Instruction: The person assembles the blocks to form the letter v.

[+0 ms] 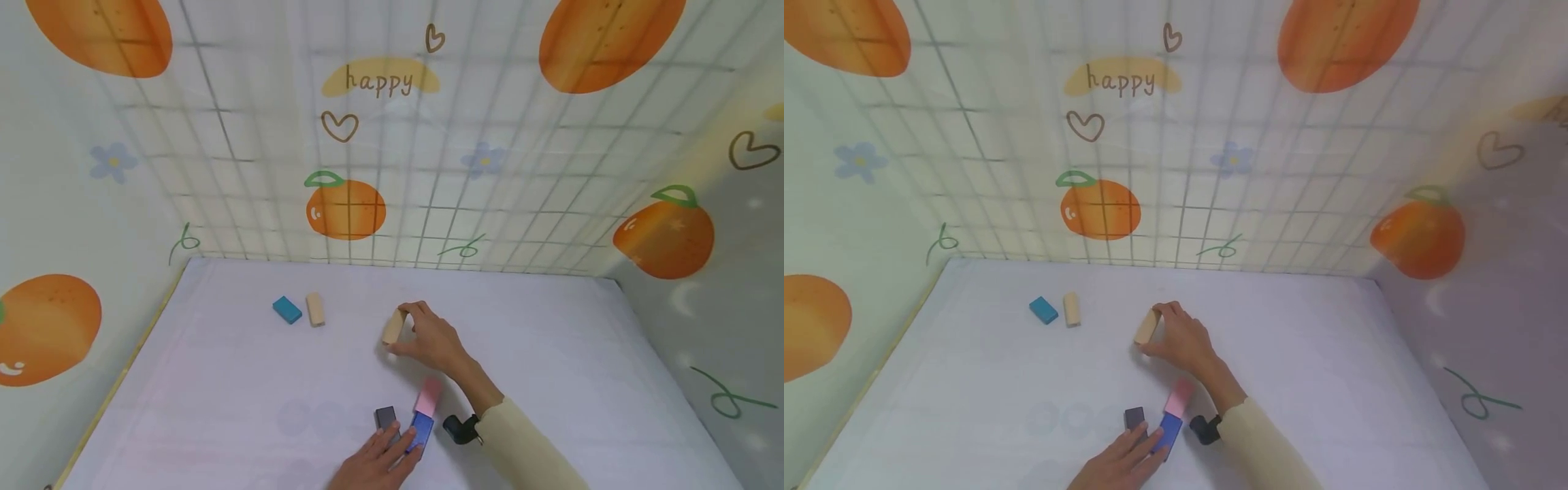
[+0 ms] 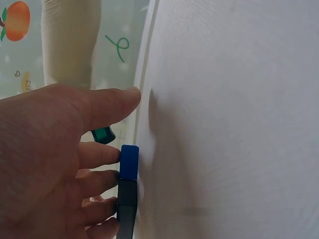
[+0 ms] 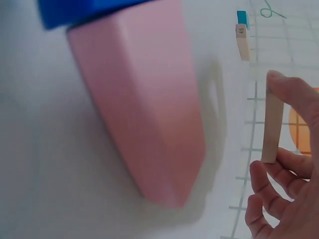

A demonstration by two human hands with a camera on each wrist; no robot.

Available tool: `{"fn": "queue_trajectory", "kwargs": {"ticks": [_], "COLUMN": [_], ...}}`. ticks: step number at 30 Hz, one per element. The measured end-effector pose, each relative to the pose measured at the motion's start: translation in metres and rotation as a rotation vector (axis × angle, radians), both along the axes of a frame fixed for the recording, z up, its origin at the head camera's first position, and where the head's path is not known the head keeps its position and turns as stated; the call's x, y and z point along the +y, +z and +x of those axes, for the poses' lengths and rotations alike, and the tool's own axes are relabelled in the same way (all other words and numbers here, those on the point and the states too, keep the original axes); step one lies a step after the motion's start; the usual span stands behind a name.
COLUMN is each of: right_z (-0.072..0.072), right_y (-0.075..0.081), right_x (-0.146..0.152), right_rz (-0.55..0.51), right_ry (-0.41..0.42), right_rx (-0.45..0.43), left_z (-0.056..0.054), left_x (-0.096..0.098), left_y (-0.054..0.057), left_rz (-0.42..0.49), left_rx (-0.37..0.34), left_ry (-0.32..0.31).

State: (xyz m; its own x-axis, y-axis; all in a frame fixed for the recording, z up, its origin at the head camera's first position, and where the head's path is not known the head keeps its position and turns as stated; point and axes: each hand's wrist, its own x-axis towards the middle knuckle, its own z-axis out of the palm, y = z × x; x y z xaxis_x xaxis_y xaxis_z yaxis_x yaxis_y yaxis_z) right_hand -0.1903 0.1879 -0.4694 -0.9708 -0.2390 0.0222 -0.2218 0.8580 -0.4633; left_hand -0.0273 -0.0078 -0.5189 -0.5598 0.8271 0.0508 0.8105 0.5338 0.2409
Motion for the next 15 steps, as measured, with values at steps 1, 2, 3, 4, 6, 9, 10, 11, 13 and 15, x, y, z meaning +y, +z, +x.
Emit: {"fn": "queue_trajectory", "kwargs": {"ticks": [1, 2, 3, 4, 6, 9, 10, 11, 13, 15], "right_z": [0.001, 0.001, 0.002, 0.003, 0.005, 0.006, 0.006, 0.007, 0.009, 0.012], "right_y": [0.000, 0.000, 0.001, 0.001, 0.002, 0.002, 0.002, 0.002, 0.001, 0.001], "right_x": [0.000, 0.001, 0.002, 0.002, 0.005, 0.010, 0.012, 0.014, 0.018, 0.022], "right_rz": [0.000, -0.002, -0.003, -0.003, -0.010, -0.013, -0.012, -0.011, -0.013, -0.019], "right_ry": [0.000, -0.002, -0.004, -0.007, -0.012, -0.017, -0.021, -0.026, -0.037, -0.048], "right_rx": [-0.001, -0.002, -0.002, -0.005, -0.004, -0.001, -0.003, -0.006, -0.019, -0.033], "left_z": [0.000, 0.001, 0.001, 0.001, 0.001, 0.000, 0.000, 0.000, 0.000, 0.000], "left_x": [0.000, -0.001, -0.001, -0.001, -0.002, -0.002, -0.002, -0.002, -0.002, -0.001], "left_y": [-0.001, -0.001, -0.002, -0.002, -0.002, -0.001, 0.000, 0.000, 0.001, 0.002], "left_rz": [0.005, 0.012, 0.015, 0.017, 0.019, 0.011, 0.011, 0.004, -0.005, -0.020], "left_rx": [0.015, 0.028, 0.041, 0.048, 0.062, 0.050, 0.042, 0.027, 0.001, -0.023], "left_ry": [0.003, 0.003, 0.003, 0.003, 0.000, -0.001, -0.001, 0.001, 0.003, 0.007]}}
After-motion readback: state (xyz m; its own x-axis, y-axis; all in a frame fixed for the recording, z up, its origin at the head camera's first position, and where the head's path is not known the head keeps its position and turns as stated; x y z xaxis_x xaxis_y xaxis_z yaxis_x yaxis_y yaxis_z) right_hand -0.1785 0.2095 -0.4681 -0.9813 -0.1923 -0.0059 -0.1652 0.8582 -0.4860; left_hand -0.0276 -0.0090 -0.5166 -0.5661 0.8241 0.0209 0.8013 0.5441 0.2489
